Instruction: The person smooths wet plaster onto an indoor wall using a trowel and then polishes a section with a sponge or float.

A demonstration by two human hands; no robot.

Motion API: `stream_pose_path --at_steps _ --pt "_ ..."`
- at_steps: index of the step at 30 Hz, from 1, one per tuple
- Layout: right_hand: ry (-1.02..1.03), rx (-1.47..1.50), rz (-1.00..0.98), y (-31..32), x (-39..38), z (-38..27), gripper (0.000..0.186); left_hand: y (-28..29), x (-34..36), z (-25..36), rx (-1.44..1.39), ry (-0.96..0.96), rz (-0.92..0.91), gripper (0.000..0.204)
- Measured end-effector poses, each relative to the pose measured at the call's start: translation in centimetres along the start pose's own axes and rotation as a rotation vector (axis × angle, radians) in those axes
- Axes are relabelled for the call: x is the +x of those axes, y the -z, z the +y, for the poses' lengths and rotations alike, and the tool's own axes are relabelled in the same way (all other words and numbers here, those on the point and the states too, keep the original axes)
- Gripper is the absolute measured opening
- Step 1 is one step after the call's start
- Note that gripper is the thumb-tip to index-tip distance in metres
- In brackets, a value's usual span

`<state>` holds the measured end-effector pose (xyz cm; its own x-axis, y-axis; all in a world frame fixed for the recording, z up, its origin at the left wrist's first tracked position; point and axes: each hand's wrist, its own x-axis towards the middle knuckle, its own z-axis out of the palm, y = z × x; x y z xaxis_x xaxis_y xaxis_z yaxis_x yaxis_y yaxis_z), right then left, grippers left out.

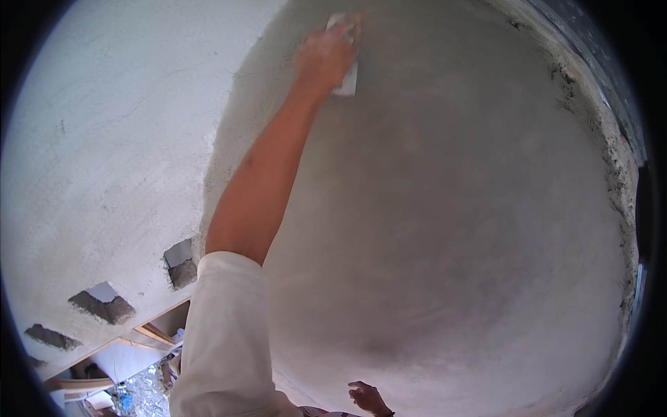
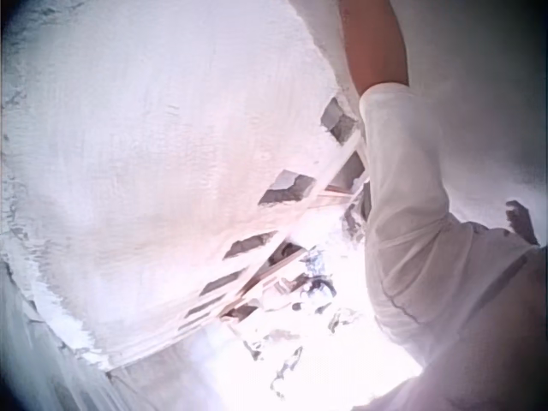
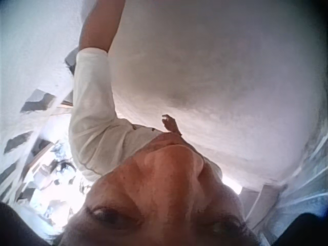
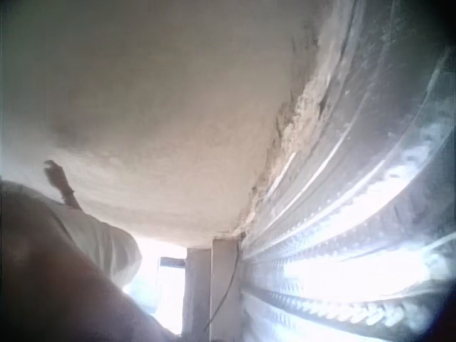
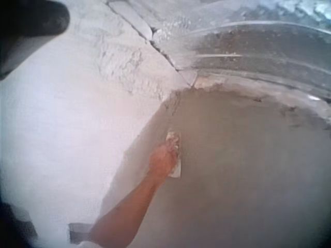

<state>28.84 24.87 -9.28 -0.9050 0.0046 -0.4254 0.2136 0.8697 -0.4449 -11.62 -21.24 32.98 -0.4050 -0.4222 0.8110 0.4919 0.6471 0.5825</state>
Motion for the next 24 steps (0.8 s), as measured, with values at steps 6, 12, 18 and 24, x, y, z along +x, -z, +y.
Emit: stream_pose_path --at_steps 6,12,18,24 --pt "0.167 0.038 -0.069 -4.5 0.9 4.5 0.033 -1.5 -9.3 1.7 -0.049 -0.219 -0.095 0.036" --pt "0.078 0.63 -0.181 -5.4 2.2 5.0 0.042 -0.7 7.2 3.4 -0.011 -0.325 0.089 0.033" --pt "0.159 0.087 -0.05 -4.0 1.1 5.0 0.026 -0.4 5.1 -3.7 0.02 -0.263 0.118 0.034" --pt "0.136 0.056 -0.081 -3.7 1.1 2.3 0.028 -0.2 -6.0 -9.5 0.059 -0.155 0.005 0.034"
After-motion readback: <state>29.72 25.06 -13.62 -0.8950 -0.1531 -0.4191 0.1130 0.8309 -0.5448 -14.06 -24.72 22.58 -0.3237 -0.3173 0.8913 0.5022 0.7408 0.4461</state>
